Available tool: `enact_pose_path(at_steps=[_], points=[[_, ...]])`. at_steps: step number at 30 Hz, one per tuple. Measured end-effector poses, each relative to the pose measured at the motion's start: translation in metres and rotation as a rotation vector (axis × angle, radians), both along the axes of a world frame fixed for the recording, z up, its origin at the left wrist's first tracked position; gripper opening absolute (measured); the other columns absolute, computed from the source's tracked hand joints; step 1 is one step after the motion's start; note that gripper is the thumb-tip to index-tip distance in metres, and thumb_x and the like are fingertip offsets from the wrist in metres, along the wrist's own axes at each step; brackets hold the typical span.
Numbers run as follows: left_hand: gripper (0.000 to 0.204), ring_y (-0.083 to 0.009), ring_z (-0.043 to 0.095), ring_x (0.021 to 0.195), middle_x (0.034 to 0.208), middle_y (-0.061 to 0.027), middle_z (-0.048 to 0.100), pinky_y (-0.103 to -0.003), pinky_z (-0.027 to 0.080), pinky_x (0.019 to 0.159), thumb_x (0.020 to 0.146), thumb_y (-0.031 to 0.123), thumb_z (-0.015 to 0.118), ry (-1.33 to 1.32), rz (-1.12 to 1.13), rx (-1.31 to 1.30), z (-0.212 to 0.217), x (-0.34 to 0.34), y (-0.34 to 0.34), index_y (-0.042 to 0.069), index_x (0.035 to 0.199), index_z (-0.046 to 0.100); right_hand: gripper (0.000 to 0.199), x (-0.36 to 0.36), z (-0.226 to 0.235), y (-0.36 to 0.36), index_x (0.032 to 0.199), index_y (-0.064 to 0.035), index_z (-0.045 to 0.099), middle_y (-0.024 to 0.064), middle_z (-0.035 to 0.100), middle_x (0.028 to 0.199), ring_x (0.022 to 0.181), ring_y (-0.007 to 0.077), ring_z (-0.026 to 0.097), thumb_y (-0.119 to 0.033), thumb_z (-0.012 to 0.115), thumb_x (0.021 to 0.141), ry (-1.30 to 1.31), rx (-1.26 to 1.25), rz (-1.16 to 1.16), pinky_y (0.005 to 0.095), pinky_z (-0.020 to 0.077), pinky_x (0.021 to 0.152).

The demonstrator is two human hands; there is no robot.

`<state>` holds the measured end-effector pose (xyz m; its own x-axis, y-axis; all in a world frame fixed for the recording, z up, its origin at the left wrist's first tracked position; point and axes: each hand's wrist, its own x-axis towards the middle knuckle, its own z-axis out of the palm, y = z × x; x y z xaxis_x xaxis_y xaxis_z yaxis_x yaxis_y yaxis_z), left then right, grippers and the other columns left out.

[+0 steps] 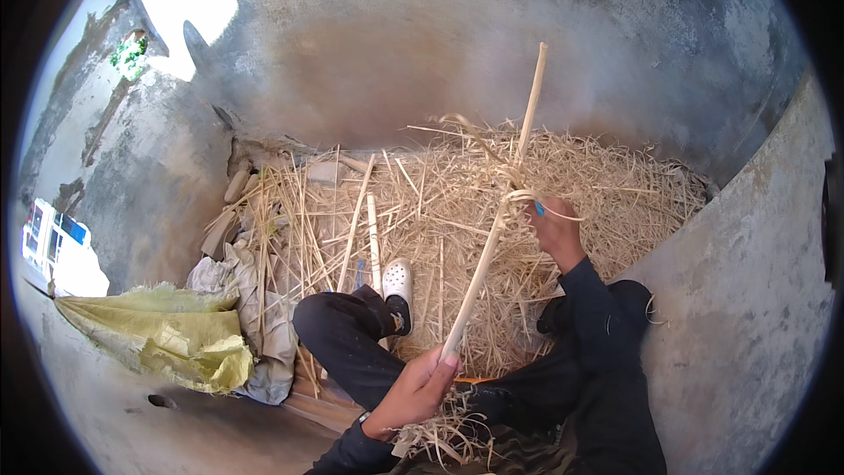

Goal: The person sits on a straw-covered floor and uses a small knife to peel the outer layer off a long, thin stick. They rotate the stick and scrape along its length, creating thin shavings that fall onto the floor.

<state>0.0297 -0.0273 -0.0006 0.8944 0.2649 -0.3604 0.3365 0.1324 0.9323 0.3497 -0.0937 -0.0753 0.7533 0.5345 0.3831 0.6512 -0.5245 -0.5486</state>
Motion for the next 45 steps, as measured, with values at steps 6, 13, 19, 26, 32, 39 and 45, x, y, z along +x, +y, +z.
enact_pose_path(at_steps=[6,13,19,26,32,39,45], points=[[0.037,-0.0011,0.034,0.052,0.062,0.0081,0.038,-0.019,0.027,0.047,0.103,0.028,0.041,-0.044,0.051,0.044,0.003,0.007,0.007,0.001,0.126,0.05,0.065,-0.084,0.025,-0.009,0.056,-0.0108,0.06,0.0086,0.051,0.046,0.042,0.0277,0.054,-0.071,0.054,0.08,-0.052,0.073,0.519,0.0395,0.041,0.043],[0.043,-0.0019,0.036,0.058,0.065,0.0065,0.039,-0.019,0.03,0.053,0.102,0.027,0.043,-0.054,0.078,0.262,0.006,0.009,-0.001,-0.001,0.135,0.045,0.069,-0.049,0.017,0.001,0.053,-0.0115,0.059,0.0072,0.051,0.044,0.04,0.0251,0.055,-0.076,0.053,0.077,-0.072,-0.035,0.285,0.0376,0.042,0.04],[0.042,-0.0021,0.037,0.061,0.066,0.0063,0.04,-0.019,0.031,0.055,0.102,0.022,0.044,-0.028,0.085,0.307,0.014,0.017,0.003,-0.002,0.135,0.045,0.071,-0.09,0.027,-0.013,0.051,-0.0118,0.057,0.0064,0.052,0.044,0.039,0.0254,0.055,-0.077,0.05,0.078,-0.118,0.039,0.514,0.037,0.0414,0.04],[0.039,-0.0041,0.036,0.059,0.065,0.0027,0.041,-0.021,0.031,0.053,0.101,0.019,0.044,-0.034,0.048,0.369,0.013,0.005,-0.003,-0.002,0.135,0.045,0.071,-0.039,0.026,-0.003,0.052,-0.0115,0.057,0.0071,0.051,0.044,0.04,0.027,0.055,-0.076,0.049,0.08,0.024,-0.084,0.185,0.0389,0.0424,0.041],[0.039,-0.003,0.029,0.043,0.055,0.007,0.03,-0.021,0.025,0.041,0.103,0.025,0.042,-0.056,0.104,-0.196,0.02,0.013,0.009,-0.002,0.131,0.045,0.067,-0.089,0.025,-0.007,0.055,-0.0114,0.06,0.0083,0.051,0.043,0.04,0.0257,0.056,-0.073,0.053,0.08,-0.119,0.004,0.432,0.0392,0.0424,0.04],[0.039,-0.0037,0.029,0.044,0.055,0.0065,0.03,-0.02,0.027,0.042,0.103,0.025,0.042,-0.031,0.104,-0.24,0.013,0.011,0.004,-0.002,0.131,0.045,0.068,-0.075,0.016,-0.003,0.053,-0.0106,0.058,0.0094,0.053,0.046,0.041,0.028,0.056,-0.074,0.054,0.078,-0.043,-0.027,0.352,0.0394,0.0425,0.04],[0.039,-0.0035,0.03,0.044,0.056,0.0063,0.031,-0.02,0.027,0.042,0.103,0.028,0.04,-0.023,0.074,-0.171,0.018,0.011,0.0,-0.001,0.129,0.045,0.069,-0.075,0.018,-0.004,0.051,-0.0106,0.052,0.0085,0.048,0.045,0.042,0.0286,0.054,-0.076,0.057,0.074,-0.113,0.046,0.424,0.0396,0.0404,0.041]])
